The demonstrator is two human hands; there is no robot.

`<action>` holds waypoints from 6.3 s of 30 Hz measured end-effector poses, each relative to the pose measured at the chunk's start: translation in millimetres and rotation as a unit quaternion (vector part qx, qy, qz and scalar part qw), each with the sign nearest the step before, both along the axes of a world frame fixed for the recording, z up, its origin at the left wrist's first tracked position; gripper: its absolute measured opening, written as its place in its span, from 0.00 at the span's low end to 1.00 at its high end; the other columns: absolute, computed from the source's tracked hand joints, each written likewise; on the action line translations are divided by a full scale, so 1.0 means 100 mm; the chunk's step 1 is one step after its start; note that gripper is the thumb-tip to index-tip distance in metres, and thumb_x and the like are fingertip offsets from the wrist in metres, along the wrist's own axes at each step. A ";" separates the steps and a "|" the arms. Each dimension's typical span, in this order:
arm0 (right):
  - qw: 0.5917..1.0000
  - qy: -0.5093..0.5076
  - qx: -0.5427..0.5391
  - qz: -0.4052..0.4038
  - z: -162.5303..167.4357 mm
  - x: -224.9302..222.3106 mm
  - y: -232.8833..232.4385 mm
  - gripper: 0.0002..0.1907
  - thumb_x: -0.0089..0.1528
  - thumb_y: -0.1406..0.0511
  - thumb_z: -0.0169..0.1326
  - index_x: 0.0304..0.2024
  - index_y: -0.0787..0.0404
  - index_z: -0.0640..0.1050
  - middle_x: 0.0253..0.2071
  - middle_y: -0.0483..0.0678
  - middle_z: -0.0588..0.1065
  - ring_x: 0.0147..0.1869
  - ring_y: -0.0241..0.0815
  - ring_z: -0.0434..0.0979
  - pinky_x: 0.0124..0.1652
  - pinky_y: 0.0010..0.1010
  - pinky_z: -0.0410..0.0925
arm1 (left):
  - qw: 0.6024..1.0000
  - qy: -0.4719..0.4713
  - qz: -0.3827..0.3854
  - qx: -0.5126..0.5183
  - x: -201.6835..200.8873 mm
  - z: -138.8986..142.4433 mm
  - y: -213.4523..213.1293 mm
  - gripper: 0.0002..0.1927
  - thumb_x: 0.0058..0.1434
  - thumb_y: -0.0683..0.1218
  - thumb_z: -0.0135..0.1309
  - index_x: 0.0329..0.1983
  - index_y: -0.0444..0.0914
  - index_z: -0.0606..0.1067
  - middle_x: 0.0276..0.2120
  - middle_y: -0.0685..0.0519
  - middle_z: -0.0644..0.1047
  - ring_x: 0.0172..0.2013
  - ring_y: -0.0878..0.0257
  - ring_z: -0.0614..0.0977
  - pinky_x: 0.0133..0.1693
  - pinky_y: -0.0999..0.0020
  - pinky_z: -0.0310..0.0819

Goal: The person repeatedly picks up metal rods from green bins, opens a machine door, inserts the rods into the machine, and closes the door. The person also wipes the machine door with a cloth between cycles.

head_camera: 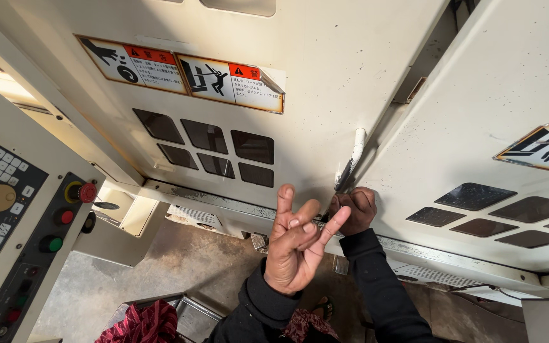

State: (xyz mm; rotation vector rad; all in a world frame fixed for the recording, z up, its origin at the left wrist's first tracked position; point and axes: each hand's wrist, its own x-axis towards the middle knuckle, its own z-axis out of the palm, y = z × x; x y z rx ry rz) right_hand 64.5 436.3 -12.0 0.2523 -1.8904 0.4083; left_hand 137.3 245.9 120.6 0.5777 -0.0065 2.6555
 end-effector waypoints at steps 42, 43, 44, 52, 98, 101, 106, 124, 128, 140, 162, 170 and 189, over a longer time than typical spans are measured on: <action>0.999 0.021 -0.021 0.036 0.08 0.00 -0.06 0.03 0.58 0.68 0.61 0.30 0.62 0.81 0.30 0.44 0.68 0.42 0.47 0.72 0.41 0.38 0.69 | 0.997 0.051 -0.013 -0.059 -0.05 0.03 -0.03 0.28 0.56 0.25 0.43 0.52 0.47 0.64 0.45 0.58 0.62 0.27 0.76 0.65 0.70 0.52 0.59; 0.999 0.024 -0.021 0.038 0.07 -0.01 -0.06 0.03 0.58 0.68 0.61 0.30 0.62 0.81 0.30 0.45 0.68 0.42 0.47 0.72 0.41 0.37 0.69 | 0.997 0.055 -0.014 -0.055 -0.06 0.03 -0.04 0.28 0.55 0.25 0.43 0.51 0.47 0.64 0.46 0.58 0.62 0.26 0.77 0.65 0.72 0.50 0.57; 0.999 0.029 -0.021 0.040 0.07 -0.02 -0.06 0.03 0.58 0.68 0.61 0.30 0.62 0.81 0.30 0.45 0.68 0.42 0.47 0.72 0.41 0.37 0.69 | 0.997 0.059 -0.016 -0.051 -0.06 0.03 -0.04 0.28 0.53 0.25 0.43 0.50 0.47 0.64 0.47 0.58 0.62 0.26 0.77 0.64 0.74 0.48 0.55; 0.999 0.021 -0.024 0.031 0.04 -0.03 -0.05 0.04 0.58 0.67 0.60 0.28 0.61 0.81 0.28 0.45 0.68 0.42 0.46 0.71 0.41 0.37 0.69 | 0.995 0.091 -0.001 -0.052 -0.09 0.01 -0.04 0.22 0.53 0.25 0.39 0.39 0.45 0.65 0.48 0.59 0.64 0.26 0.79 0.66 0.77 0.43 0.49; 1.000 -0.001 -0.010 -0.008 -0.06 -0.04 -0.03 0.02 0.58 0.65 0.60 0.31 0.56 0.80 0.29 0.43 0.65 0.41 0.46 0.71 0.40 0.38 0.69 | 0.995 0.056 -0.021 -0.074 -0.32 0.11 -0.01 0.22 0.60 0.26 0.37 0.51 0.41 0.67 0.70 0.40 0.62 0.37 0.66 0.79 0.18 0.82 0.60; 1.000 -0.005 -0.010 -0.004 -0.01 -0.03 -0.04 0.03 0.58 0.65 0.61 0.30 0.54 0.79 0.27 0.42 0.65 0.40 0.45 0.72 0.40 0.38 0.69 | 0.994 0.079 -0.066 0.044 -0.37 0.11 0.06 0.24 0.61 0.29 0.40 0.60 0.38 0.65 0.51 0.44 0.68 0.33 0.66 0.75 0.28 0.76 0.69; 0.996 0.032 0.078 -0.017 0.16 -0.08 -0.07 0.11 0.62 0.62 0.59 0.25 0.54 0.75 0.25 0.38 0.71 0.35 0.45 0.71 0.39 0.40 0.69 | 0.997 0.074 -0.033 -0.009 -0.43 0.10 0.17 0.30 0.50 0.34 0.43 0.58 0.42 0.63 0.47 0.54 0.63 0.35 0.68 0.66 0.55 0.64 0.65; 0.733 -0.240 -0.449 0.452 -2.21 -0.54 0.59 0.09 0.70 0.59 0.43 0.34 0.45 0.63 0.27 0.32 0.52 0.30 0.26 0.63 0.47 0.21 0.66 | 0.991 0.127 -0.042 -0.031 -0.58 0.09 0.61 0.29 0.52 0.29 0.41 0.53 0.49 0.60 0.40 0.60 0.58 0.28 0.75 0.61 0.49 0.67 0.63; 0.852 -0.208 -0.293 0.380 -1.95 -0.57 0.55 0.06 0.69 0.59 0.45 0.36 0.47 0.67 0.29 0.34 0.57 0.32 0.29 0.65 0.46 0.24 0.67 | 0.989 0.138 -0.017 -0.042 -0.58 0.05 0.66 0.29 0.53 0.27 0.38 0.51 0.48 0.60 0.38 0.60 0.57 0.27 0.76 0.61 0.48 0.67 0.65; 0.991 0.062 0.086 0.080 -0.06 -0.24 0.29 0.09 0.66 0.57 0.52 0.42 0.52 0.78 0.37 0.40 0.71 0.39 0.38 0.73 0.44 0.33 0.70 | 0.872 0.199 0.360 -0.268 -0.63 0.16 0.74 0.18 0.71 0.49 0.49 0.61 0.40 0.66 0.33 0.57 0.67 0.25 0.74 0.68 0.32 0.78 0.71; 0.934 -0.253 -0.250 0.041 -0.61 2.67 1.25 0.17 0.63 0.67 0.51 0.54 0.64 0.76 0.46 0.50 0.79 0.50 0.41 0.81 0.49 0.34 0.75 | 0.773 0.254 0.404 -0.418 -0.82 -0.57 0.89 0.16 0.81 0.54 0.44 0.51 0.34 0.67 0.44 0.54 0.72 0.32 0.70 0.70 0.35 0.75 0.65; 0.737 -0.285 -0.196 -0.581 -0.82 4.67 1.24 0.10 0.64 0.63 0.58 0.47 0.53 0.82 0.48 0.50 0.79 0.55 0.53 0.77 0.52 0.45 0.71 | 0.755 0.238 0.422 -0.441 -0.84 -0.65 0.89 0.16 0.81 0.55 0.41 0.45 0.38 0.65 0.40 0.54 0.73 0.30 0.72 0.69 0.28 0.78 0.64; 0.653 -0.361 -0.186 -0.639 -1.50 5.94 0.28 0.37 0.57 0.47 0.56 0.67 0.50 0.72 0.69 0.56 0.65 0.73 0.60 0.62 0.61 0.63 0.57 | 0.722 0.361 0.365 -0.464 -0.58 -0.57 0.39 0.16 0.88 0.51 0.37 0.49 0.35 0.66 0.40 0.55 0.69 0.41 0.66 0.70 0.46 0.70 0.66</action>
